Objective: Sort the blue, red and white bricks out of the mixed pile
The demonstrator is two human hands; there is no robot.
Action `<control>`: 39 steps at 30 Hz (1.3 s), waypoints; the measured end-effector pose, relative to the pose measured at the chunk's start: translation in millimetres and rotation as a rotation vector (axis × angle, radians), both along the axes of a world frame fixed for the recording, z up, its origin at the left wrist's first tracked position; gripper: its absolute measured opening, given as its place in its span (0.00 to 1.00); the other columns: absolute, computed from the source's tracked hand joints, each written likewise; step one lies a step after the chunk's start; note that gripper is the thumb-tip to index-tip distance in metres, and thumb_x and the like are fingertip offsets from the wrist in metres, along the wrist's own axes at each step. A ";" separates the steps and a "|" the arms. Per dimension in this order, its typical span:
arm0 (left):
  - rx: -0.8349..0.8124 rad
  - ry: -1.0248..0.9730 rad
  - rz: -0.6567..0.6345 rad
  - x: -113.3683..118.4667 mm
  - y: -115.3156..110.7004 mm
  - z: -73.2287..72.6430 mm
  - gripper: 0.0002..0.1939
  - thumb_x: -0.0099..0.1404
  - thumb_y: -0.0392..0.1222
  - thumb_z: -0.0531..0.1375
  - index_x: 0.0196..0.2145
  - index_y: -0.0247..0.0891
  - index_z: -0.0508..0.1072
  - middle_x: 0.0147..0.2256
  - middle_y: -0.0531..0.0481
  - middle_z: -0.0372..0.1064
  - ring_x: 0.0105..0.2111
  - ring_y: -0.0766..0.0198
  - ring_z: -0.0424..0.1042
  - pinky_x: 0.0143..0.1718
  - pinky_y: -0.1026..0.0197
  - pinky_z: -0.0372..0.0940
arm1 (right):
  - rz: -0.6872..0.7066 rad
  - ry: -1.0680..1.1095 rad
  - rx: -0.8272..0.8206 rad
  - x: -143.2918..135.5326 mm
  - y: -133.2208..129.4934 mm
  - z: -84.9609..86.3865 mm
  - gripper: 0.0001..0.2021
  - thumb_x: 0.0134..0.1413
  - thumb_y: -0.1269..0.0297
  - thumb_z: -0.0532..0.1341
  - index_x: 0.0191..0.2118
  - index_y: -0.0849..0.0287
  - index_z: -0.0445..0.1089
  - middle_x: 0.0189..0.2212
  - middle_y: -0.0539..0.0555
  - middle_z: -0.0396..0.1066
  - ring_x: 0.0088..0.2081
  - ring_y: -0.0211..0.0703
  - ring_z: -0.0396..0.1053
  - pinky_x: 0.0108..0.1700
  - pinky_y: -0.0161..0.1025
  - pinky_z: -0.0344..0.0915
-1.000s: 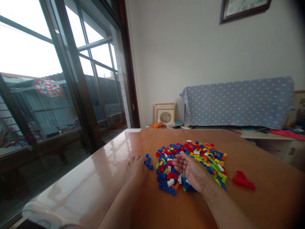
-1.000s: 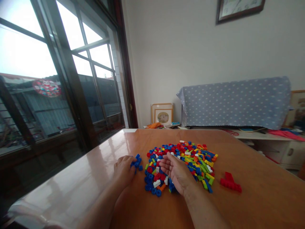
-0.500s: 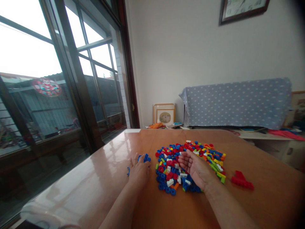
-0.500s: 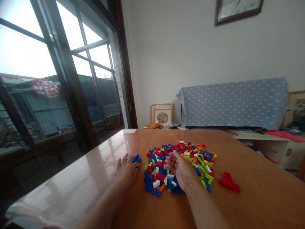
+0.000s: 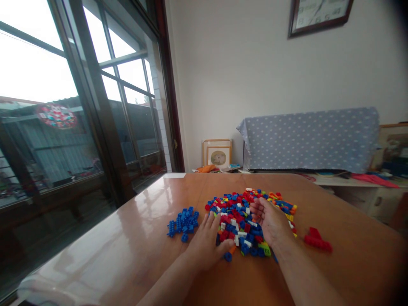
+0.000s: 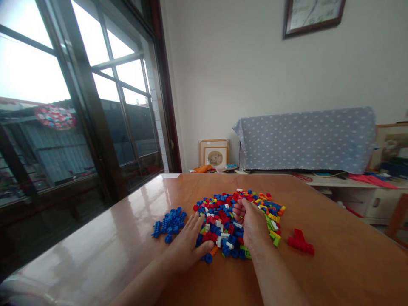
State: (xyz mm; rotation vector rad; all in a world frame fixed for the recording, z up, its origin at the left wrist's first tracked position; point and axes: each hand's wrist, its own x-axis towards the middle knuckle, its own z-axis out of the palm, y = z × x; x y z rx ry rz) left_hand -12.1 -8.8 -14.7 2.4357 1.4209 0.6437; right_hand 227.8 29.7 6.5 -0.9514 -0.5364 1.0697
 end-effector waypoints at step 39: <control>0.122 -0.054 -0.149 77.8 56.3 19.1 0.39 0.64 0.68 0.55 0.67 0.49 0.57 0.71 0.47 0.45 0.71 0.44 0.40 0.68 0.38 0.42 | -0.016 0.039 0.008 5.4 0.5 4.3 0.11 0.50 0.59 0.66 0.37 0.61 0.75 0.28 0.53 0.78 0.26 0.37 0.74 0.24 0.30 0.69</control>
